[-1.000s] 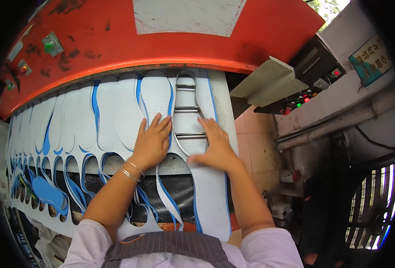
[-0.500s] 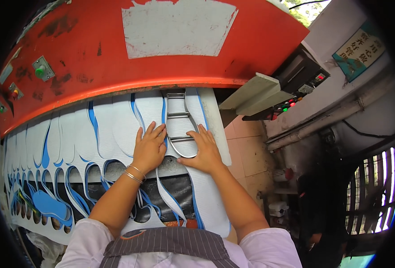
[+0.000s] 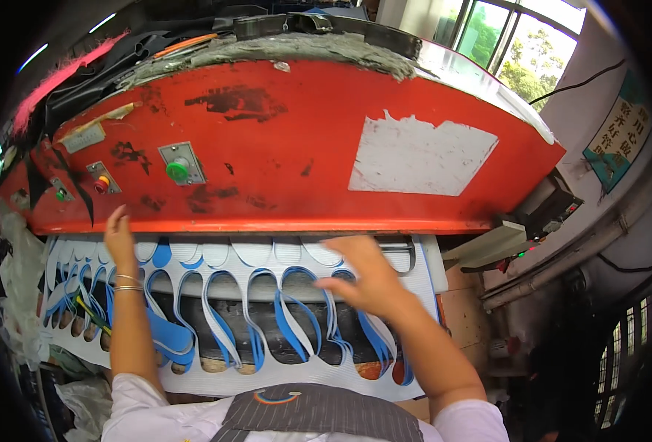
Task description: Using an industrial press and a metal die to cut out shoe insole parts from a white material sheet.
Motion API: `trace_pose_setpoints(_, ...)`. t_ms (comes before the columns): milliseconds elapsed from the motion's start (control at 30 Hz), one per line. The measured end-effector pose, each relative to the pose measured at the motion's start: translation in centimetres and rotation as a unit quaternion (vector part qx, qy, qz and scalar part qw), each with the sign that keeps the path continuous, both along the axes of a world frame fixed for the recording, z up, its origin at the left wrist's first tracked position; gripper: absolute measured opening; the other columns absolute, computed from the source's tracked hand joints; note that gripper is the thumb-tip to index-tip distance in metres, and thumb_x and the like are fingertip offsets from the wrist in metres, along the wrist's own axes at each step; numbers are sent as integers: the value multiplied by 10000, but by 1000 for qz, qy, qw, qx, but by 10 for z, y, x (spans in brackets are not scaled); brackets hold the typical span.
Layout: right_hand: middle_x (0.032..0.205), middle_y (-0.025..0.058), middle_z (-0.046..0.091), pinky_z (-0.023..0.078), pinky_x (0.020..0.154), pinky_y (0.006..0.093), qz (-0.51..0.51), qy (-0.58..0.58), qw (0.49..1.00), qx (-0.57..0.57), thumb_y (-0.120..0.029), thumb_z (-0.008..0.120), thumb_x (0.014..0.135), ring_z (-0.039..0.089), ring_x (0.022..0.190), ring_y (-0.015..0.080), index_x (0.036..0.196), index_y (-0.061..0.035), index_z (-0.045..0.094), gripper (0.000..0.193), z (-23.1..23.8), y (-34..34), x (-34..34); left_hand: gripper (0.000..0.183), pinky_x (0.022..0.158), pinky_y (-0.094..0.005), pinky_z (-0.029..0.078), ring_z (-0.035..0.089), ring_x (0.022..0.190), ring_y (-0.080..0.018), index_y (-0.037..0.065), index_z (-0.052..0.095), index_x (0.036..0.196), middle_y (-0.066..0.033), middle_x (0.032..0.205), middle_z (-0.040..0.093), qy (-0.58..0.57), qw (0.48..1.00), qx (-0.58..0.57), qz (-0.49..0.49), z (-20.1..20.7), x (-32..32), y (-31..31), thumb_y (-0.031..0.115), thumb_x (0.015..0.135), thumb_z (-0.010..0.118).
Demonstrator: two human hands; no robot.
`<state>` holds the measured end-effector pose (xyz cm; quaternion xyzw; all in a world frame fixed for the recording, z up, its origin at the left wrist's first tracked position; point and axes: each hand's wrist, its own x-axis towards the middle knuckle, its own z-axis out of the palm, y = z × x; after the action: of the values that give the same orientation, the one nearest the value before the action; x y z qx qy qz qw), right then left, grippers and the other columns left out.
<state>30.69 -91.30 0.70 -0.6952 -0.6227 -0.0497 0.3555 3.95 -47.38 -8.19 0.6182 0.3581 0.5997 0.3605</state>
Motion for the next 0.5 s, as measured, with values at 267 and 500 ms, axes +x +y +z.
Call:
trace_pose_setpoints(267,967,135,658,533,665,455,103,19,984,142,-363,689,834,670,809,346,1044,-62,545,395,67,269,-86,466,911,-477,456,618,999,-411,-67,539,1248,-240,1206,614,267,852,102,439,57,-195,308,219,883,591)
trace_pose_setpoints(500,812,141,633,479,588,502,71,21,990,119,-230,640,854,646,701,373,927,-50,499,240,66,283,-79,500,1098,-325,301,441,1327,-242,68,407,1470,-137,1468,456,273,961,8,33,81,-230,251,201,990,458)
